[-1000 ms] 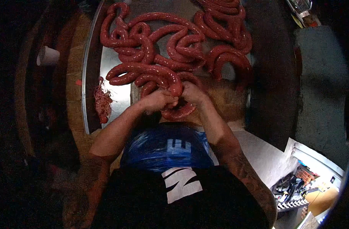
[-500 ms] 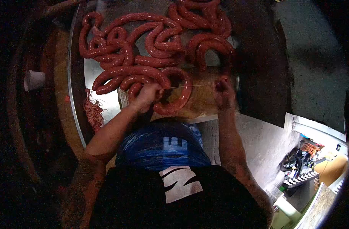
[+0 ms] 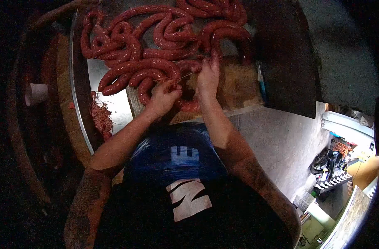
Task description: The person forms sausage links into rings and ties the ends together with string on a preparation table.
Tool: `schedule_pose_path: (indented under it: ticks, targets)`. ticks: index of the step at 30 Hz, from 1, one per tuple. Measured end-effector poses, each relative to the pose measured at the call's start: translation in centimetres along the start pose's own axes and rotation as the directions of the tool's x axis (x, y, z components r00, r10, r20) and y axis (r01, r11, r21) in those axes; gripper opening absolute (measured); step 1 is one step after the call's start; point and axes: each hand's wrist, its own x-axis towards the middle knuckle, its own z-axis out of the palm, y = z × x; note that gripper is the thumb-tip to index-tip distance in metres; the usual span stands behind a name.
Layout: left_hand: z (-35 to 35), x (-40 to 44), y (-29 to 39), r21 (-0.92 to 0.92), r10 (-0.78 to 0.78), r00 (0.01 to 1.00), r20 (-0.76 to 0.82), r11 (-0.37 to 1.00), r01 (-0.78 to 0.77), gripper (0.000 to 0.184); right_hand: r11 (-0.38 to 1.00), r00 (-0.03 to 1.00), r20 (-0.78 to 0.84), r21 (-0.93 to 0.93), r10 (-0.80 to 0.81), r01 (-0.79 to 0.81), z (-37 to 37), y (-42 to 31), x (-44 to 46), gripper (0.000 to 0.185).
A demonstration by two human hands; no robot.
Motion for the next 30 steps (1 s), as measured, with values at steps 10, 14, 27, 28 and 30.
schedule_pose_path:
  ticks: [10,14,27,28,30]
  targets:
    - [-1.7,3.1,-1.7,0.312,0.081,0.995,0.063,0.945,-0.097,0.026,-0.263,0.395,0.916,-0.401,-0.077,0.878,-5.2,-1.0,-2.4,0.029]
    - [-3.0,4.4,0.1,0.406,-0.045,0.955,0.294,0.91,-0.082,0.03,0.456,0.818,0.512,-0.813,0.262,0.362,-6.0,1.9,0.3,0.033]
    - [-2.7,2.2,0.9,-0.476,-0.367,0.9,0.234,0.764,0.436,0.025,0.723,0.709,0.419,-0.666,0.567,-0.185,-3.6,3.0,2.8,0.022]
    - [-2.3,2.4,-0.5,-0.618,-0.379,0.904,0.198,0.668,0.415,0.026,0.68,0.657,0.442,-0.718,0.61,-0.148,-3.5,3.2,2.7,0.019]
    - [-2.2,2.6,-2.1,-0.692,-0.389,0.897,0.21,0.588,0.418,0.025,0.633,0.598,0.458,-0.766,0.658,-0.11,-3.4,3.6,2.4,0.017]
